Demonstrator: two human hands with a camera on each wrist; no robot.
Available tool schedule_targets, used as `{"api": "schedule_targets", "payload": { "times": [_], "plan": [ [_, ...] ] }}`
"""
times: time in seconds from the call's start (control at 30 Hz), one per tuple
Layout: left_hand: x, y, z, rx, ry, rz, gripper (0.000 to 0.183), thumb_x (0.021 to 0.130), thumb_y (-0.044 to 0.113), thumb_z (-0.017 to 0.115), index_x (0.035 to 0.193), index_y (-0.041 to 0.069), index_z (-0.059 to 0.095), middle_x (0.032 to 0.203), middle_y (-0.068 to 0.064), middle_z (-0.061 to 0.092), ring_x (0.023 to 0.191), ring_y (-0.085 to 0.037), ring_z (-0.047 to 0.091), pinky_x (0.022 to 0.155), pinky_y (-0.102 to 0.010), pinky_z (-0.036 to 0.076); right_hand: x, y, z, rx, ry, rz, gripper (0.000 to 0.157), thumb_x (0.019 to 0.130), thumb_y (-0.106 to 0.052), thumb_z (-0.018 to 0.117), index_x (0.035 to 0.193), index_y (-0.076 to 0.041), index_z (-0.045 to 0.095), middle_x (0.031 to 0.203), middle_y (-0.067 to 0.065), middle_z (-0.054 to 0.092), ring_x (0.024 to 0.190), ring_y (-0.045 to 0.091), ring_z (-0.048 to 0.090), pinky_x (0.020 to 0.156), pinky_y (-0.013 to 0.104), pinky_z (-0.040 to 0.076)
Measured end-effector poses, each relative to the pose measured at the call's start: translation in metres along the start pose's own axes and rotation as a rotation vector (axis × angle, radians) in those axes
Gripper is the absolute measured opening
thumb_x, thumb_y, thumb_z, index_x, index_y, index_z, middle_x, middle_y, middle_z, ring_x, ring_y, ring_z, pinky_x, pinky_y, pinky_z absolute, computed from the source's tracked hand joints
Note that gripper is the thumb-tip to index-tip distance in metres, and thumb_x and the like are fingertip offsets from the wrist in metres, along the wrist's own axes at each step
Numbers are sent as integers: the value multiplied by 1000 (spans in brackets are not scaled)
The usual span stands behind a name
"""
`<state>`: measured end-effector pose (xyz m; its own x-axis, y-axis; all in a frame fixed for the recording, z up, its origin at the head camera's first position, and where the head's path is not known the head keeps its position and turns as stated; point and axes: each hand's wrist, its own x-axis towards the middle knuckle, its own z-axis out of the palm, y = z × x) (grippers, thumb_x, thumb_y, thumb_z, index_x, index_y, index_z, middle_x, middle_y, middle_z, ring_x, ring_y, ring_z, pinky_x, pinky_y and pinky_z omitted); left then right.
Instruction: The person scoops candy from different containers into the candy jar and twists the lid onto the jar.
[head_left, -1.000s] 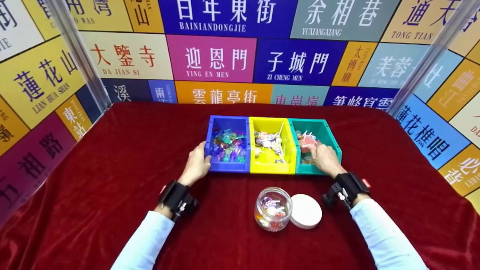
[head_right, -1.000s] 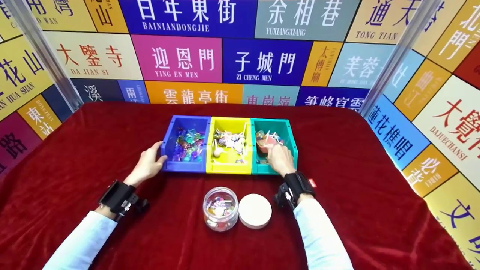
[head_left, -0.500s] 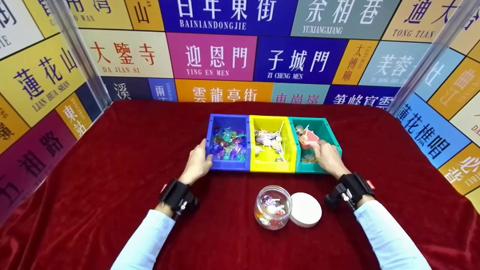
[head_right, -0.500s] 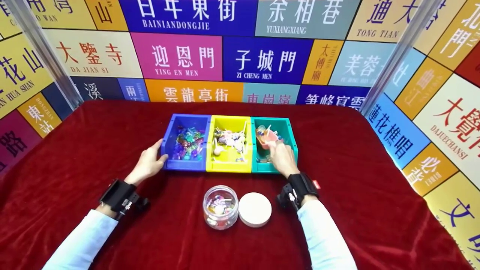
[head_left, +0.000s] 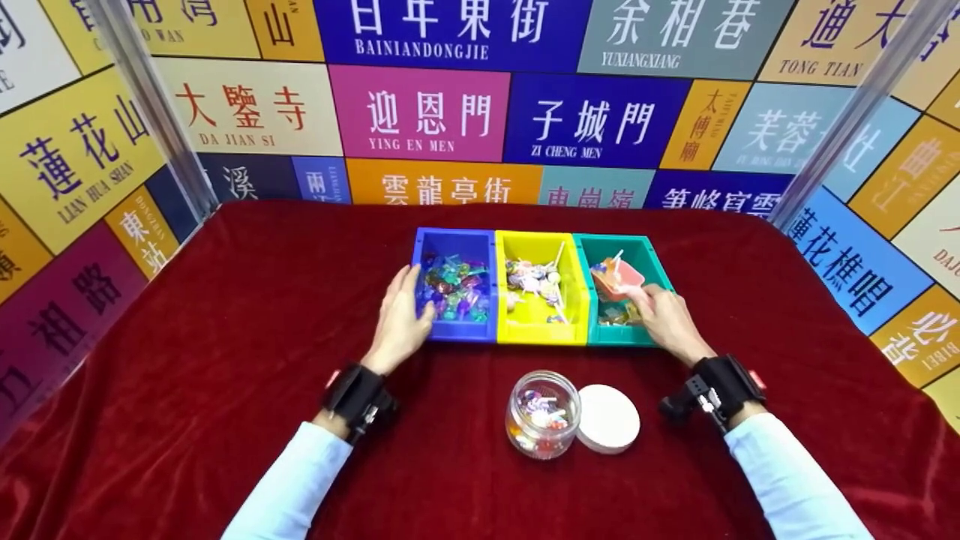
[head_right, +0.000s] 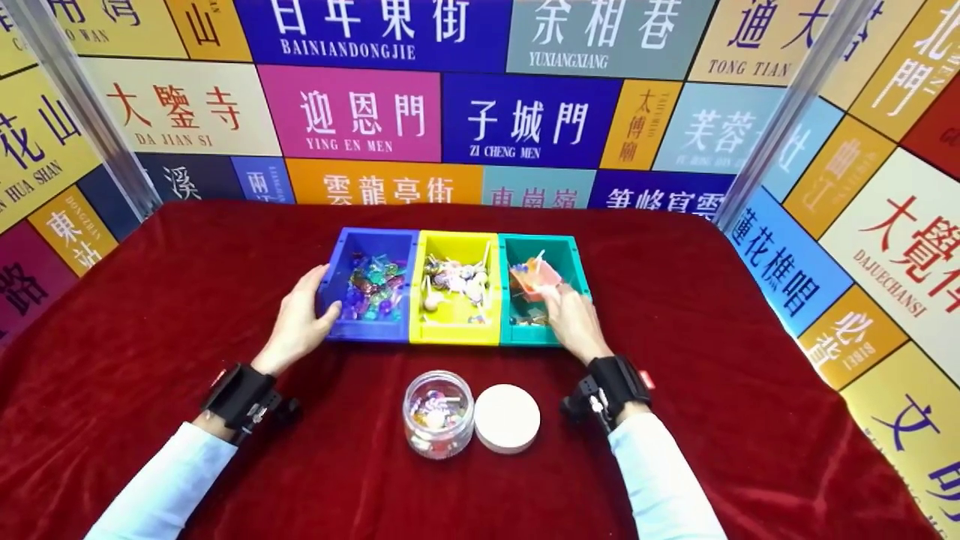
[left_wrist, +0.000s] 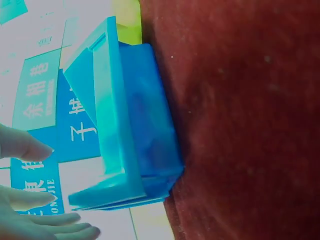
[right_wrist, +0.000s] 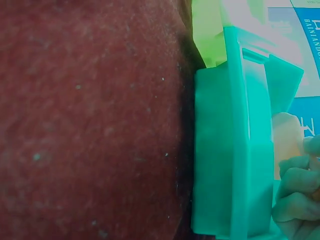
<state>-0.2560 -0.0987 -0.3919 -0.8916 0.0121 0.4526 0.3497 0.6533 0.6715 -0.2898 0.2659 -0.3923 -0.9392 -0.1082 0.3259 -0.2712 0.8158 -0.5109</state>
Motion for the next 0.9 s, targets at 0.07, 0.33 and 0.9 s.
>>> {"api": "schedule_targets", "payload": {
  "times": [0.07, 0.33, 0.9],
  "plan": [
    [-1, 2, 1, -14, 34, 51, 55, 77, -2, 56, 128, -10, 39, 131, -30, 37, 121, -39, 36, 103, -44, 28, -2, 2, -2, 11, 8, -5, 35, 92, -24, 48, 93, 10, 57, 66, 12, 49, 68, 30, 48, 61, 35, 38],
    [-2, 10, 3, -91, 99, 202, 46, 77, -1, 58, 121, -10, 46, 122, -26, 48, 114, -34, 46, 99, -39, 35, -11, 4, -13, 104, 14, 8, 35, 92, -25, 48, 94, 8, 59, 69, 13, 55, 60, 19, 49, 54, 24, 39],
    [-14, 27, 16, -226, -326, 306, 47, 84, 21, 62, 120, -5, 48, 118, -20, 54, 110, -28, 51, 92, -39, 42, -45, -30, -46, 407, -19, 13, 20, 90, -13, 50, 87, 5, 58, 54, -4, 42, 47, 4, 37, 42, 19, 33]
  ]
}}
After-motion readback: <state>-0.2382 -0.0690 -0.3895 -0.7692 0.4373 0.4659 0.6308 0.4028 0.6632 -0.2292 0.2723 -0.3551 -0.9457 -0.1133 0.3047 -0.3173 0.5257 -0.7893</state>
